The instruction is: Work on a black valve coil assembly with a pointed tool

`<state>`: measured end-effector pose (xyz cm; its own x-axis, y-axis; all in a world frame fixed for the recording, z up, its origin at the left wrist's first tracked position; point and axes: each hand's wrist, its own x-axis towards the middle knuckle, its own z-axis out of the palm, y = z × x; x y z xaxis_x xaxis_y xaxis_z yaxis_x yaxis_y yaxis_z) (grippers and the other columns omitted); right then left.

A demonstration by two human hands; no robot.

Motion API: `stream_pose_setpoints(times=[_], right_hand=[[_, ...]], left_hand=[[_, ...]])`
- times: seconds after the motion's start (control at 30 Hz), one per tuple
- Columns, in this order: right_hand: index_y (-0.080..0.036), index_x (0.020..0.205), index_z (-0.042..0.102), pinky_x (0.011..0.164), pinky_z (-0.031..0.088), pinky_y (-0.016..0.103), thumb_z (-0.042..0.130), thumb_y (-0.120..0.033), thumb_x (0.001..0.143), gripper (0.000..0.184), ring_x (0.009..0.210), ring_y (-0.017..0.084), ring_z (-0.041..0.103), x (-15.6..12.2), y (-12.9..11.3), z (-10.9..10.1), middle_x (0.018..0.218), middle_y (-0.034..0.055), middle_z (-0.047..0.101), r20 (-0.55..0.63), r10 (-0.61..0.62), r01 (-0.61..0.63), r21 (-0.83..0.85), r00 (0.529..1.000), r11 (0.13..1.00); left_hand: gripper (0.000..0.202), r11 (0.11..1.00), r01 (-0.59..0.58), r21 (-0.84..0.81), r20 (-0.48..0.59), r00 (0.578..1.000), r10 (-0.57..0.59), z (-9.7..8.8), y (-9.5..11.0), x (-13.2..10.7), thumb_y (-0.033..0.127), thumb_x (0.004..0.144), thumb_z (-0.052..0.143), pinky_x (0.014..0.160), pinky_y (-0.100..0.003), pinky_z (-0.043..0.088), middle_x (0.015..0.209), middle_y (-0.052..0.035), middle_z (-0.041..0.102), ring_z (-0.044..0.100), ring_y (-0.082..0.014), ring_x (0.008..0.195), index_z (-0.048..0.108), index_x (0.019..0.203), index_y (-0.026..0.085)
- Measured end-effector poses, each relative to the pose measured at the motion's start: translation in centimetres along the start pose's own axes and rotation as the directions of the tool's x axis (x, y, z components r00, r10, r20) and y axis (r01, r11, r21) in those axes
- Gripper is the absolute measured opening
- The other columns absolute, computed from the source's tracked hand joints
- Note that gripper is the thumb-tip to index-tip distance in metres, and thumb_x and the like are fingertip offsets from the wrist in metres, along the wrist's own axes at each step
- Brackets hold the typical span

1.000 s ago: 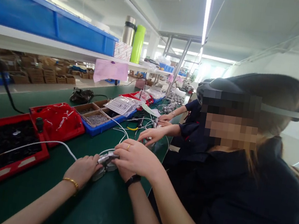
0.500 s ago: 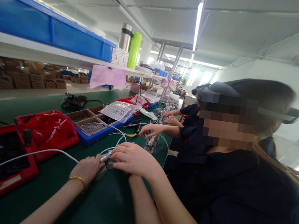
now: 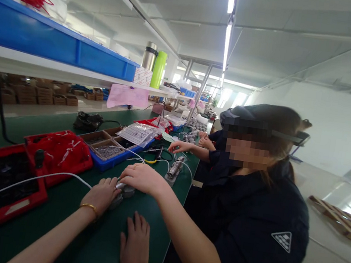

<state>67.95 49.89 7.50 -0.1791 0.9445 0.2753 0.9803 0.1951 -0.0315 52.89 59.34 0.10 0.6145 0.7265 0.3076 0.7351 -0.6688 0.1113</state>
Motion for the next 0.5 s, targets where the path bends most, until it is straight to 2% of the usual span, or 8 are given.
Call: stream_pose_setpoints(times=[0.03, 0.1, 0.2, 0.3, 0.37, 0.4, 0.43, 0.5], right_hand=[[-0.037, 0.104, 0.062, 0.097, 0.040, 0.042, 0.054, -0.036, 0.082, 0.023, 0.116, 0.022, 0.049, -1.4, -0.8, 1.7, 0.126, 0.0007, 0.055, -0.020, 0.092, -0.092, -0.005, 0.996, 0.996], [-0.034, 0.107, 0.062, 0.093, 0.042, 0.046, 0.054, -0.033, 0.079, 0.029, 0.114, 0.027, 0.050, -4.6, -2.6, 5.6, 0.125, 0.0038, 0.055, -0.033, 0.195, -0.195, -0.001, 0.980, 0.981], [-0.021, 0.119, 0.057, 0.093, 0.040, 0.047, 0.044, -0.025, 0.083, 0.038, 0.114, 0.031, 0.049, -8.9, -4.8, 10.7, 0.127, 0.0116, 0.053, -0.047, 0.326, -0.326, 0.007, 0.944, 0.945], [-0.015, 0.123, 0.053, 0.096, 0.035, 0.044, 0.037, -0.024, 0.086, 0.041, 0.116, 0.030, 0.046, -10.2, -5.1, 12.5, 0.131, 0.0134, 0.048, -0.074, 0.402, -0.405, -0.030, 0.912, 0.914], [-0.013, 0.119, 0.057, 0.095, 0.035, 0.043, 0.038, -0.026, 0.086, 0.040, 0.110, 0.031, 0.049, -8.3, -4.6, 11.6, 0.125, 0.0150, 0.053, -0.017, 0.282, -0.283, -0.071, 0.959, 0.957], [-0.012, 0.114, 0.061, 0.093, 0.035, 0.042, 0.040, -0.027, 0.085, 0.038, 0.106, 0.031, 0.051, -6.4, -4.4, 10.7, 0.118, 0.0155, 0.056, 0.051, 0.150, -0.146, -0.082, 0.987, 0.986], [-0.014, 0.108, 0.064, 0.091, 0.036, 0.042, 0.044, -0.028, 0.084, 0.034, 0.102, 0.031, 0.051, -4.3, -4.5, 9.8, 0.111, 0.0140, 0.060, 0.146, -0.022, 0.032, -0.066, 0.989, 0.997], [-0.023, 0.105, 0.065, 0.091, 0.035, 0.038, 0.045, -0.027, 0.085, 0.028, 0.107, 0.027, 0.048, 0.4, -5.3, 7.9, 0.109, 0.0076, 0.059, 0.166, -0.181, 0.186, -0.014, 0.969, 0.982]], left_hand=[[0.032, 1.000, -0.007, 0.001, -0.025, 1.000, 0.007, -0.4, 0.0, -0.3, 0.030, 0.091, 0.037, 0.076, -0.039, 0.046, 0.100, -0.0144, 0.058, 0.055, -0.0273, 0.094, 0.052, 0.110, 0.010], [0.034, 1.000, -0.032, 0.000, -0.085, 0.996, 0.032, -1.4, -0.5, -1.3, 0.031, 0.092, 0.034, 0.085, -0.039, 0.042, 0.109, -0.0137, 0.054, 0.049, -0.0266, 0.103, 0.049, 0.115, 0.011], [0.029, 0.995, -0.099, 0.007, -0.192, 0.976, 0.099, -2.8, -2.5, -4.5, 0.029, 0.092, 0.035, 0.090, -0.039, 0.040, 0.108, -0.0110, 0.053, 0.048, -0.0245, 0.101, 0.050, 0.111, 0.014], [0.021, 0.992, -0.094, 0.082, -0.213, 0.971, 0.110, -4.2, -5.5, -9.0, 0.022, 0.090, 0.038, 0.090, -0.038, 0.040, 0.104, -0.0096, 0.053, 0.048, -0.0231, 0.099, 0.053, 0.104, 0.016], [0.021, 0.988, -0.025, 0.156, -0.169, 0.984, 0.051, -5.0, -7.4, -12.0, 0.020, 0.089, 0.040, 0.092, -0.037, 0.039, 0.104, -0.0089, 0.053, 0.048, -0.0224, 0.100, 0.053, 0.104, 0.016], [0.020, 0.982, 0.018, 0.189, -0.145, 0.989, 0.010, -5.3, -8.3, -13.3, 0.020, 0.088, 0.041, 0.093, -0.037, 0.039, 0.103, -0.0087, 0.053, 0.048, -0.0223, 0.100, 0.053, 0.104, 0.016], [0.019, 0.975, 0.059, 0.217, -0.124, 0.992, -0.032, -5.6, -9.2, -14.5, 0.020, 0.087, 0.043, 0.092, -0.036, 0.039, 0.101, -0.0084, 0.054, 0.048, -0.0224, 0.099, 0.054, 0.103, 0.017], [0.016, 0.956, 0.141, 0.258, -0.103, 0.988, -0.118, -5.8, -10.9, -16.2, 0.019, 0.084, 0.047, 0.090, -0.037, 0.040, 0.098, -0.0091, 0.054, 0.048, -0.0234, 0.098, 0.055, 0.098, 0.016]])
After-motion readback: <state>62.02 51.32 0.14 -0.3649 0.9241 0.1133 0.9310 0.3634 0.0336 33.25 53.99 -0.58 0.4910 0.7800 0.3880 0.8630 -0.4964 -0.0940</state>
